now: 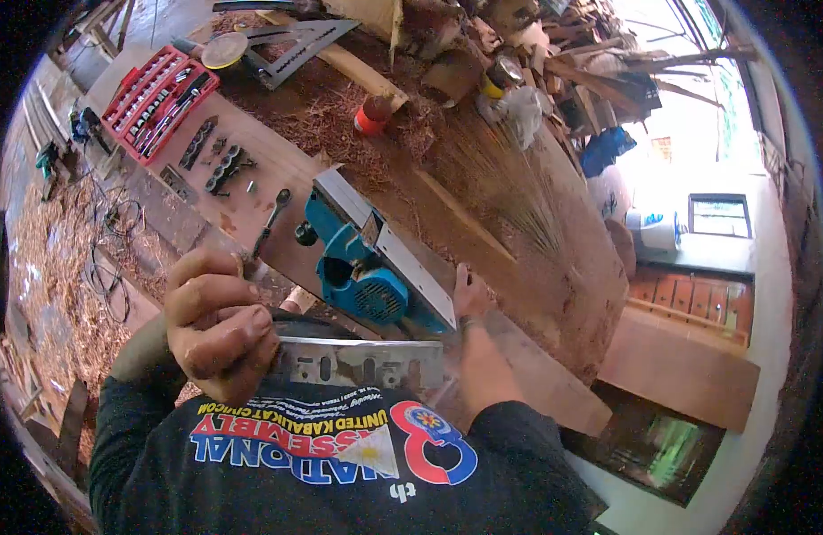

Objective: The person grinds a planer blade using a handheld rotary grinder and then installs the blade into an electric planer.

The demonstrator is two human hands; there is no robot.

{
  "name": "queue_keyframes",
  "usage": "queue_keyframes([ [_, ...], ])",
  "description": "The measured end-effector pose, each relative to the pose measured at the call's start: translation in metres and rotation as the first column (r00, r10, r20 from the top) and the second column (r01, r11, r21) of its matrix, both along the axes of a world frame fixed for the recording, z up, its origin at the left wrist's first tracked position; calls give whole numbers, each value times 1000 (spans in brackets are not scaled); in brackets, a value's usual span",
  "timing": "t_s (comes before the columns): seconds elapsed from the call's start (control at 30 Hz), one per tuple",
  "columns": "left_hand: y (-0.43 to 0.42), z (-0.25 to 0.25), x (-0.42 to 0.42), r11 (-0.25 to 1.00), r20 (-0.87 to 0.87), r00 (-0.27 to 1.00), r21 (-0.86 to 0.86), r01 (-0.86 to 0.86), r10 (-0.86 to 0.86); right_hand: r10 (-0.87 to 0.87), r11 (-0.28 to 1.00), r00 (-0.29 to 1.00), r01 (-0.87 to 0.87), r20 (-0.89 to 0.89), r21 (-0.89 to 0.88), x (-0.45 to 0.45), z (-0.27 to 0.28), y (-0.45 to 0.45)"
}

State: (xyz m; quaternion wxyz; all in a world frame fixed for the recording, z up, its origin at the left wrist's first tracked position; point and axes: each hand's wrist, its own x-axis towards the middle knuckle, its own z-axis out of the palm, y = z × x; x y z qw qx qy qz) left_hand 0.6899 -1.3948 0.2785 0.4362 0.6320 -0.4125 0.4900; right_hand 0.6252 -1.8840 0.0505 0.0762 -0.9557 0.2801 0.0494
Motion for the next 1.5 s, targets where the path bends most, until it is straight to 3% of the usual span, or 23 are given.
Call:
queue_keyframes([
  [0.1, -8, -7, -4, 999, 13, 1000, -40, -22, 22, -39, 998, 999, 39, -4, 53, 6, -2, 0],
  [0.23, -6, 2, -16, 999, -202, 979, -30, 25, -31, -145, 980, 978, 163, -147, 116, 10, 5, 1],
  [0.33, -2, 3, -17, 999, -245, 968, -9, 52, -53, -99, 979, 987, 119, -126, 168, 9, -14, -17],
  [0.47, 8, -3, -15, 986, -257, 954, 16, 164, -154, -122, 990, 990, 127, -74, 66, 6, -3, -1],
  [0.53, 10, -7, -15, 959, -376, 885, -32, 283, -274, -105, 992, 993, 109, -60, 58, 9, 1, 3],
  [0.6, 8, -15, -19, 895, -591, 682, -183, 407, -431, -99, 993, 990, 104, -99, 46, 10, 2, 2],
  [0.63, 6, -20, -19, 809, -645, 520, -291, 510, -560, -95, 994, 988, 100, -120, 38, 11, 2, 0],
  [0.67, 2, -25, -26, 676, -663, 224, -571, 466, -715, -113, 993, 985, 118, -133, 31, 11, 0, -1],
  [0.7, -6, -28, -38, 509, -558, -78, -799, 319, -826, -132, 990, 980, 136, -148, 21, 10, 3, 3],
  [0.73, -14, -32, -46, 332, -343, -336, -939, 91, -877, -150, 988, 975, 153, -164, 10, 10, 6, 5],
  [0.87, -32, -46, -51, 114, -44, -446, -985, -131, -894, -105, 987, 976, 126, -192, 100, 12, -11, -16],
  [1.0, -38, -47, -51, -69, 175, -532, -975, -213, -828, -104, 995, 979, 103, -175, -10, 10, -4, -6],
  [1.37, -46, -51, -48, -130, 191, -536, -980, -150, -822, -126, 982, 989, 135, -70, 136, 9, -24, -19],
  [1.5, -48, -54, -47, -165, 223, -531, -974, -155, -817, -140, 988, 987, 145, -84, 45, 11, -2, 4],
])
